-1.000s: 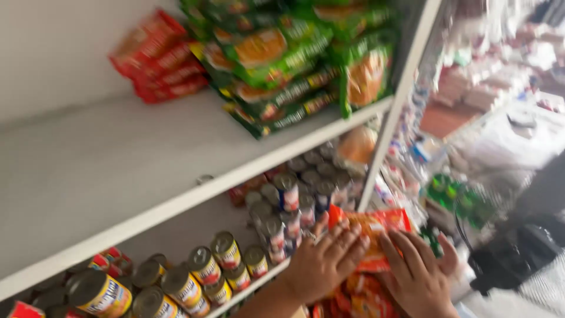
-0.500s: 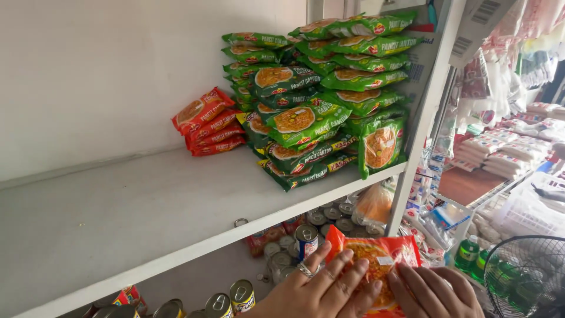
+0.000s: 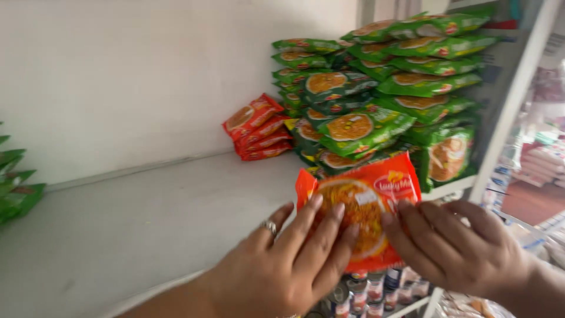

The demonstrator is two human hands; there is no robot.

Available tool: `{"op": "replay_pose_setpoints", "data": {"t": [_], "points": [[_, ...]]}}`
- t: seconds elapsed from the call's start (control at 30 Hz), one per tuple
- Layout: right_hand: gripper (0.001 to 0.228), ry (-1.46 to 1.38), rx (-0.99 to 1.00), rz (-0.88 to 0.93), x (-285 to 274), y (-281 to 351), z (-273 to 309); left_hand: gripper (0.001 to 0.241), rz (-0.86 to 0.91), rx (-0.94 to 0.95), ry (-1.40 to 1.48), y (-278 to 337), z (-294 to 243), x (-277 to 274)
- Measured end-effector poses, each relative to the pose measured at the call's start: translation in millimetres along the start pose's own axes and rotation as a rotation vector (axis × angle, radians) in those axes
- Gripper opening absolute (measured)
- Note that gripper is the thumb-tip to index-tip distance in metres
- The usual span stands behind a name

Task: Take packets of instant noodles from a box and stack them neatly on a store shelf.

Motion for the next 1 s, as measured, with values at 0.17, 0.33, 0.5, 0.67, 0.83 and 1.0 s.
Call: {"op": "replay_pose_setpoints", "data": {"t": [0.17, 0.33, 0.5, 0.67, 0.83, 1.0], "points": [[0.032, 0.002, 0.023, -0.022, 50, -70, -18, 0.038, 0.037, -0.013, -0.082, 15, 65, 16], [0.032, 0.086, 0.053, -0.051, 108, -135, -28, 0.036, 0.054, -0.009, -0.239, 32, 134, 46], [0.027, 0.155, 0.106, 0.057, 177, -182, -24, 0.027, 0.141, -0.161, -0.291, 52, 195, 89], [0.024, 0.138, 0.14, 0.164, 255, -208, -19, 0.028, 0.258, -0.222, -0.261, 68, 245, 134], [0.03, 0.008, 0.253, 0.193, 289, -227, -13, 0.03, 0.251, -0.294, -0.23, 77, 273, 169], [0.026, 0.009, 0.293, 0.321, 322, -227, -2, 0.027, 0.2, -0.379, -0.143, 93, 281, 202]]}}
Point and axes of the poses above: each hand's wrist, its own y-axis away from the middle knuckle, its own x-axis out of the palm, z = x × y, the point moved 3 cm from there along -y, towards the middle knuckle, and after that the axes turned 6 degrees about y, right-handed, at the moved point
